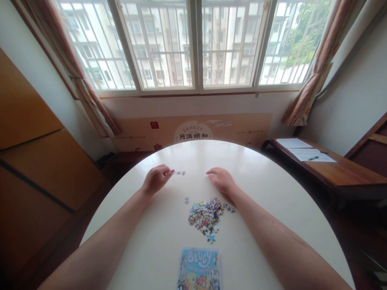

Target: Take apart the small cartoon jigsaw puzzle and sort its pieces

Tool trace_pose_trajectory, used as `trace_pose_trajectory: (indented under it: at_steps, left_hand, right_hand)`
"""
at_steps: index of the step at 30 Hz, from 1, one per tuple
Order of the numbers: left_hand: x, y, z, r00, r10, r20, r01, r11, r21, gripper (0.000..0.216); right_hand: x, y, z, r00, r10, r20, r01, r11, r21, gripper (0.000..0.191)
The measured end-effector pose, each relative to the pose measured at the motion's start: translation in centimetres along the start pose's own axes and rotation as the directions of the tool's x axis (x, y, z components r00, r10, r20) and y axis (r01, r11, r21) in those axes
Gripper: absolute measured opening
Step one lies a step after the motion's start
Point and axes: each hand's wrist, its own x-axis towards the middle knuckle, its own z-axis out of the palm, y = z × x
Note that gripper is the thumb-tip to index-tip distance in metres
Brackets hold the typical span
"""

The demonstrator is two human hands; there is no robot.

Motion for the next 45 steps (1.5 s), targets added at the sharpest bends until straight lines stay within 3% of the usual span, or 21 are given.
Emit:
trace_pose_trajectory:
  at_steps: [4,7,11,16,21,26,29,34,37,39,41,45]
  left_hand:
    - [-0.2,4.3,0.4,0.974,0.151,0.172,-0.146,0.989,-0.037,0.042]
    - [-0.4,6.0,1.3,0.936,0.214,0.279,-0.202,0.977,-0.07,0.042]
    - [-0.4,5.8,2.6,0.924,0.128,0.36,-0.13,0.991,-0.017,0.042]
    - [0.0,5.7,3.5,0.91,-0.032,0.414,-0.016,0.994,0.111,0.044]
    - [0.7,7.0,3.5,0.864,-0.114,0.491,0.011,0.978,0.208,0.047]
    - [0.9,8.2,3.0,0.84,-0.174,0.514,0.05,0.968,0.246,0.051]
    - [0.3,8.2,2.7,0.846,-0.169,0.506,0.063,0.974,0.219,0.054]
    - [-0.9,7.4,2.1,0.875,-0.055,0.481,0.018,0.996,0.082,0.047]
    - [-1.0,7.1,1.4,0.868,-0.031,0.496,0.033,0.999,0.005,0.036]
    - [-0.9,6.9,0.8,0.862,-0.003,0.507,0.04,0.997,-0.062,0.031]
    - [-0.8,6.6,0.3,0.846,0.032,0.532,0.047,0.99,-0.135,0.026]
    - [-0.9,5.9,-0.6,0.797,0.097,0.597,0.051,0.973,-0.226,0.016]
  right_hand:
    - [0.0,0.2,0.0,0.998,0.06,-0.017,-0.058,0.994,0.094,0.027]
    - [0.0,0.3,0.0,0.995,0.095,-0.025,-0.089,0.979,0.186,0.027]
    - [-0.2,0.4,-0.1,0.989,0.142,-0.03,-0.122,0.925,0.36,0.026]
    - [-0.3,0.1,-0.8,0.972,0.224,-0.07,-0.137,0.783,0.606,0.025]
    - [-0.5,0.0,-1.5,0.95,0.289,-0.116,-0.138,0.723,0.677,0.03]
    - [-0.8,-0.6,-2.3,0.945,0.313,-0.089,-0.154,0.671,0.726,0.021]
    - [-1.7,-1.3,-2.7,0.947,0.316,-0.055,-0.17,0.639,0.751,0.019]
    - [-5.5,-2.8,-3.7,0.952,0.307,0.006,-0.201,0.606,0.77,0.022]
    - [-7.5,-3.5,-5.4,0.972,0.218,0.093,-0.219,0.675,0.705,0.028]
    - [-8.3,-3.7,-6.9,0.936,0.055,0.349,-0.233,0.838,0.493,0.027]
    - [-8.6,-3.8,-8.3,0.909,0.021,0.416,-0.144,0.953,0.265,0.024]
    - [-8.9,-4.2,-10.1,0.871,-0.049,0.489,0.005,0.996,0.09,0.023]
